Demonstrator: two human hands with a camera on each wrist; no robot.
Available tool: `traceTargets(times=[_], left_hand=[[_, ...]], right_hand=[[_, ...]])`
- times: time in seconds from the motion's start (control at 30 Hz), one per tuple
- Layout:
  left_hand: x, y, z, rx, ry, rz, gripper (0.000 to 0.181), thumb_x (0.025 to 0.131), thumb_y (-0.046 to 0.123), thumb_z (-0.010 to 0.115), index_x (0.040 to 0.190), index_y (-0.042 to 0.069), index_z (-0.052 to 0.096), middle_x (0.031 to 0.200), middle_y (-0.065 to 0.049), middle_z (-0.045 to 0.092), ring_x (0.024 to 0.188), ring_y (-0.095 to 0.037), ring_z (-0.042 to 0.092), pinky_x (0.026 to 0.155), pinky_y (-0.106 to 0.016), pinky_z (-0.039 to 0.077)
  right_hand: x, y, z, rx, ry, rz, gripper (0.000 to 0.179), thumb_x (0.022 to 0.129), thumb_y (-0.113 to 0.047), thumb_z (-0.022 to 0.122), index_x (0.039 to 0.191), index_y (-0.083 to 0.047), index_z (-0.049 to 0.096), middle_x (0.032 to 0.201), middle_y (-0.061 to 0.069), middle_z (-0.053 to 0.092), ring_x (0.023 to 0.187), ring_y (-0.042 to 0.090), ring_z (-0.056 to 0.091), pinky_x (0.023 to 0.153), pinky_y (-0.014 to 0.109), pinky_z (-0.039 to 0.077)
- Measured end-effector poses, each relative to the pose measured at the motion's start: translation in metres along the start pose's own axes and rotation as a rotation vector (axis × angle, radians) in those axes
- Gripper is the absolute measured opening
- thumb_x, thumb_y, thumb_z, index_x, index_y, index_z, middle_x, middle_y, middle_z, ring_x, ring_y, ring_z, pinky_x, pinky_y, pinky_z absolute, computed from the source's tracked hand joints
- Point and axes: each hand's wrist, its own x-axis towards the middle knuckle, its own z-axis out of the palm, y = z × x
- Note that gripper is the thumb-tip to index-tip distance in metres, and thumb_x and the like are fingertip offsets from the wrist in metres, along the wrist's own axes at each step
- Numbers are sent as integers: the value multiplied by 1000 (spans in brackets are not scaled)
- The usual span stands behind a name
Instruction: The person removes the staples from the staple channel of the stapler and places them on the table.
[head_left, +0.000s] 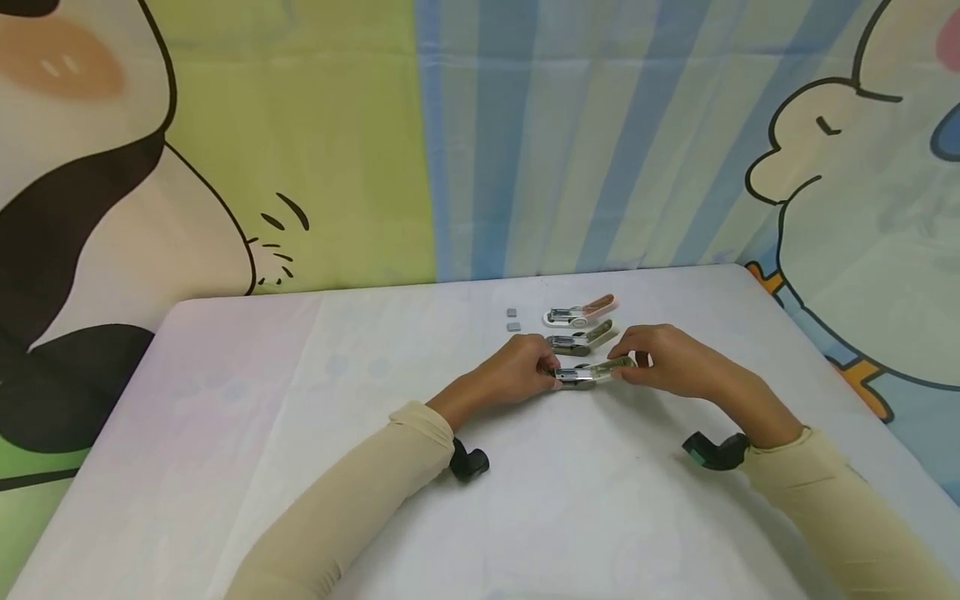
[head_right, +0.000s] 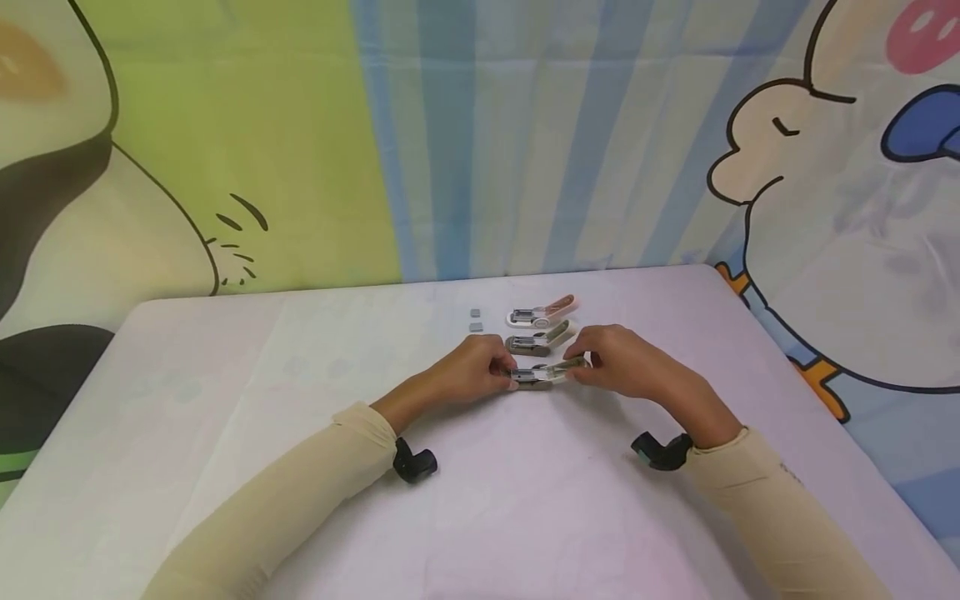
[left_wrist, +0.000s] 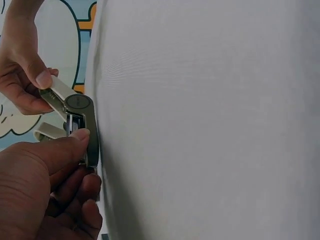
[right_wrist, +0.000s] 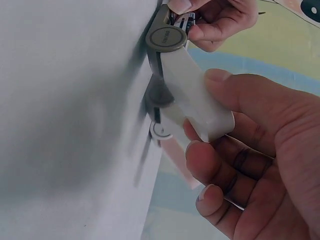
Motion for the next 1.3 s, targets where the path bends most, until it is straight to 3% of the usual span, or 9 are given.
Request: traceTargets(times=[0.3,0.47,0.6,0.7,0.8,0.9,0.97,1.07,1.3], left_hand=[[-2,-3,2,28,8,-41,18,86,15,77,100,4,75,87,2,61,79,-8,54,70,-19,45],[-12,-9,-7,-6,16,-98,29,90,19,71,114,3,69,96,0,63,84,-9,56,74,-22,46],[-28,-16,-32,15,89,-131,30,95,20,65,119,2,67,101,-4,64,85,-15,59,74,-28,49],[-47,-25,-62,251,174,-138,37,96,29,63,120,1,66,115,-12,63,102,-24,59,87,-38,48],[-69,-45,-92,571,213,-246,72,92,58,57,140,5,51,149,-20,35,139,-36,28,109,-52,26],[-90,-69,-118,740,192,-404,107,77,85,45,156,15,24,159,-19,-13,141,-43,-19,107,-65,-7],[-102,-85,-128,733,184,-502,116,71,92,38,158,20,11,155,-15,-29,135,-42,-34,100,-69,-17],[-115,-106,-135,664,165,-589,118,70,95,32,158,21,4,151,-11,-38,131,-40,-40,94,-72,-22],[-125,-127,-131,592,118,-654,119,68,96,27,158,21,5,150,-11,-39,130,-44,-39,88,-74,-24]], right_hand=[[0,4,8,23,17,51,25,90,-16,72,111,-3,71,99,-1,65,74,9,54,59,26,47],[2,1,12,-11,77,93,32,94,-25,67,117,-2,69,105,4,66,81,13,57,64,30,49],[3,1,11,-32,146,137,35,96,-27,64,120,-1,66,111,9,65,92,21,60,72,39,51],[6,4,8,-78,183,163,35,97,-25,63,122,0,65,111,13,66,99,29,60,80,47,51],[12,12,5,-146,224,198,41,96,-26,63,127,1,61,121,20,60,114,38,52,92,57,44],[21,28,2,-223,239,285,69,95,-43,62,145,-1,41,147,28,34,136,48,25,101,70,24],[27,41,1,-240,205,361,91,91,-57,57,155,-6,18,157,28,4,141,51,-3,98,78,7],[36,56,2,-239,111,480,108,86,-74,47,155,-14,-11,153,22,-29,133,49,-31,87,84,-7],[41,73,12,-221,10,570,109,85,-79,37,153,-16,-18,149,18,-38,128,48,-38,81,85,-8]])
